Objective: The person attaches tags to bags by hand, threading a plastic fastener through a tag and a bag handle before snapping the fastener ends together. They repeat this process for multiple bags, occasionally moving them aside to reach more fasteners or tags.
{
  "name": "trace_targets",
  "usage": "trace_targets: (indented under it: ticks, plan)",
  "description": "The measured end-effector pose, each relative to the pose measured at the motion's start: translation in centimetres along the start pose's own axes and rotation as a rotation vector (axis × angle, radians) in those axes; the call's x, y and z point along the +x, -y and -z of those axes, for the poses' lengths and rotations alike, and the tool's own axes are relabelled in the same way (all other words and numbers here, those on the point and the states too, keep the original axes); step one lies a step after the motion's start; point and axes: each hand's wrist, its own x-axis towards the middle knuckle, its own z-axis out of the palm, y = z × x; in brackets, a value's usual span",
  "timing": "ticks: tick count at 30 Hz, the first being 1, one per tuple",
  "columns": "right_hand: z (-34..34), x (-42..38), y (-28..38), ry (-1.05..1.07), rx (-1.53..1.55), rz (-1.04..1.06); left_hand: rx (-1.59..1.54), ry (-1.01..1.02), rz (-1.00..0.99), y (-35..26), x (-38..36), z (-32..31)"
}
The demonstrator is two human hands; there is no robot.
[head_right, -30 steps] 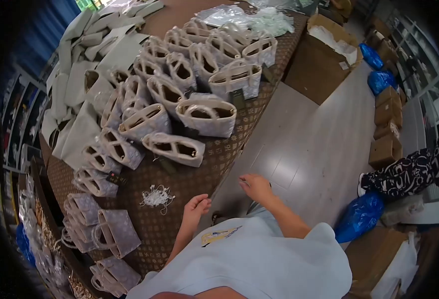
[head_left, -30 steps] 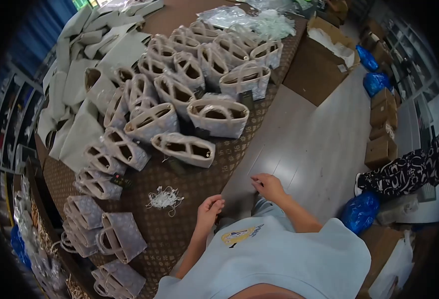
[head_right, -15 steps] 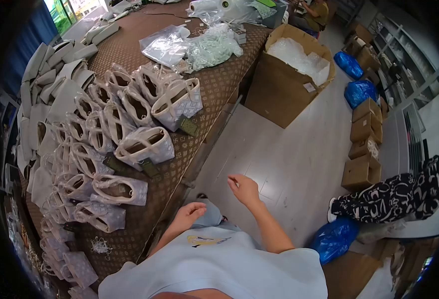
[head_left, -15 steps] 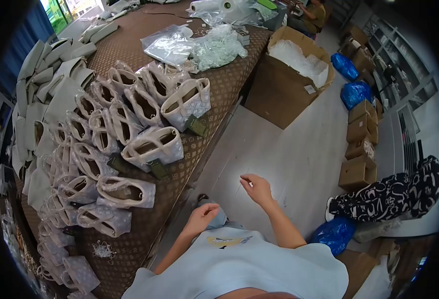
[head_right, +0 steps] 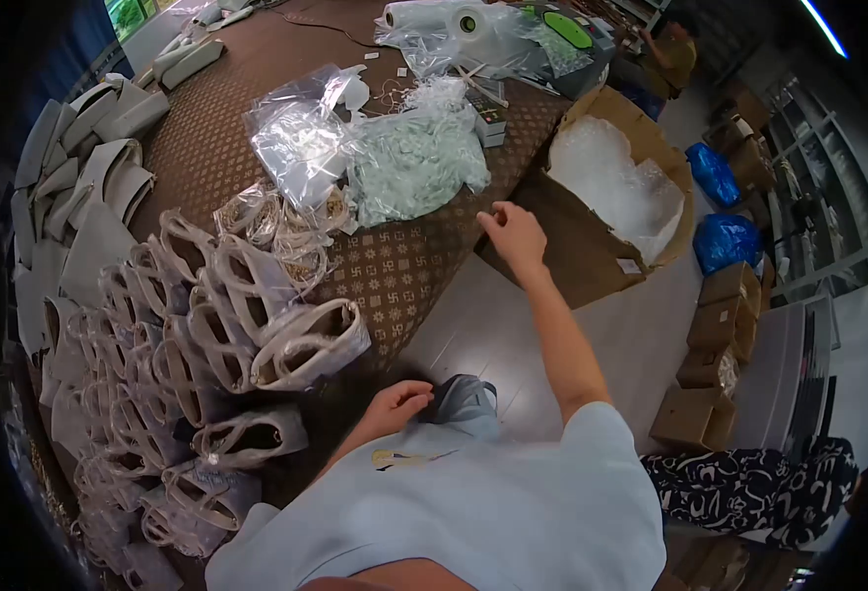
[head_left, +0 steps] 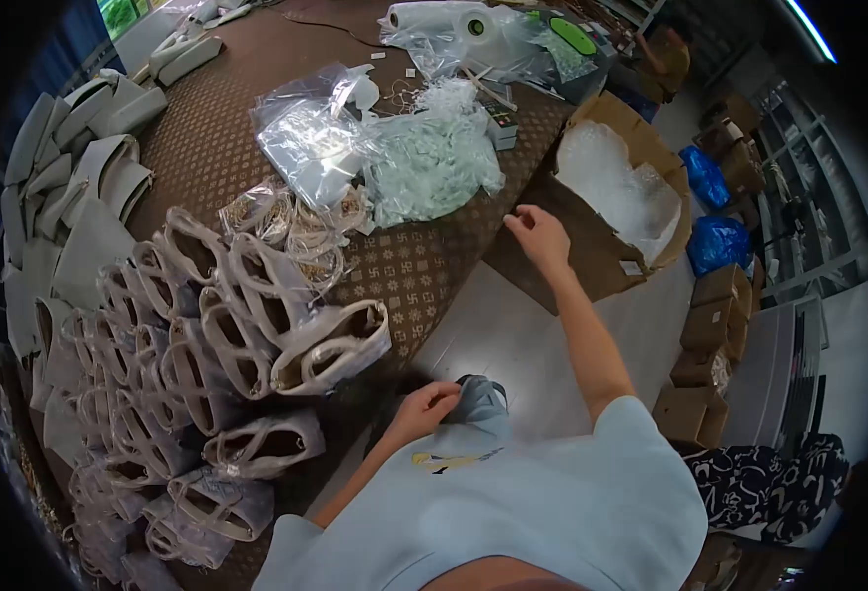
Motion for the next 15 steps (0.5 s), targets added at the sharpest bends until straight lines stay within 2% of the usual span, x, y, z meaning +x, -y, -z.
trace_targets:
  ticks: [2, 4, 6, 7, 9, 10, 12, 15]
  plan:
    - [-0.6, 8.0, -1.2, 0.057, -0.131, -0.046, -0.005, 0.001, 0.12, -1.5, 2.2, -0.1]
    - [-3.6, 16.2, -3.6, -0.052, -0.325, -0.025, 0.016, -0.043, 0.142, -3.1, 5.0, -0.2]
    - [-4.9, 22.4, -3.9, 0.033, -0.42, -0.097, -0.025, -0.169, 0.2, -4.9, 8.4, -0.6]
    - [-5.8, 24.6, -4.3, -0.051, -0.441, -0.034, -0.041, -0.206, 0.212, -5.6, 10.4, -0.9]
    - [-5.7, 28.7, -4.3, 0.111, -0.449, 0.008, -0.024, -0.337, 0.238, -7.5, 14.6, -1.5]
    - [-7.1, 30.9, -5.9, 0.087, -0.494, 0.13, -0.083, -0.476, 0.226, -8.1, 16.9, -1.9]
    - [-7.2, 33.6, -6.2, 0.302, -0.544, 0.121, -0.035, -0.515, 0.129, -8.9, 21.0, -3.2]
    - [-7.3, 35.5, -7.3, 0.399, -0.602, 0.244, 0.027, -0.607, 0.023, -12.3, 26.3, -4.3]
